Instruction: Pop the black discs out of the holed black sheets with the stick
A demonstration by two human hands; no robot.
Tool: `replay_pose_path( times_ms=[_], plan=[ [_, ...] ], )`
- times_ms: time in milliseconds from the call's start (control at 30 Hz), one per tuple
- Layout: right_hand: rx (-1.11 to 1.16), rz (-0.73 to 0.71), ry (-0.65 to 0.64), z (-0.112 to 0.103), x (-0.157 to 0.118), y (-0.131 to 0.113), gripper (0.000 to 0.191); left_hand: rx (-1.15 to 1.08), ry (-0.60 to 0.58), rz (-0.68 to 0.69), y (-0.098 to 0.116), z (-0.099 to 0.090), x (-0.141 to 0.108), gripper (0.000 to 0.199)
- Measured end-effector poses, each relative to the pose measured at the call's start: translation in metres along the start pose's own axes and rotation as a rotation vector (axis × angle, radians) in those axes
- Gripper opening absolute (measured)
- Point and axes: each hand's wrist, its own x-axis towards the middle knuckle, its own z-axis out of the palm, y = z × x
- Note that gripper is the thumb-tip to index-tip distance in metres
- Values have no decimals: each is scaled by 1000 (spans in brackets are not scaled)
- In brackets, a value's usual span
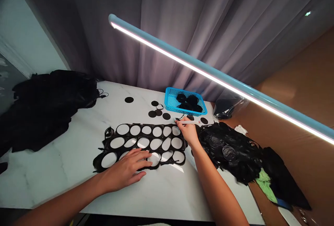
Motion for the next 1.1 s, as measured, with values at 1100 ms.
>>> replay_pose_path(
  times_ms=[1100],
  plan=[
    [-566,-577,-474,61,-42,-24,12,283,85,-221,-27,28,38,46]
  ],
)
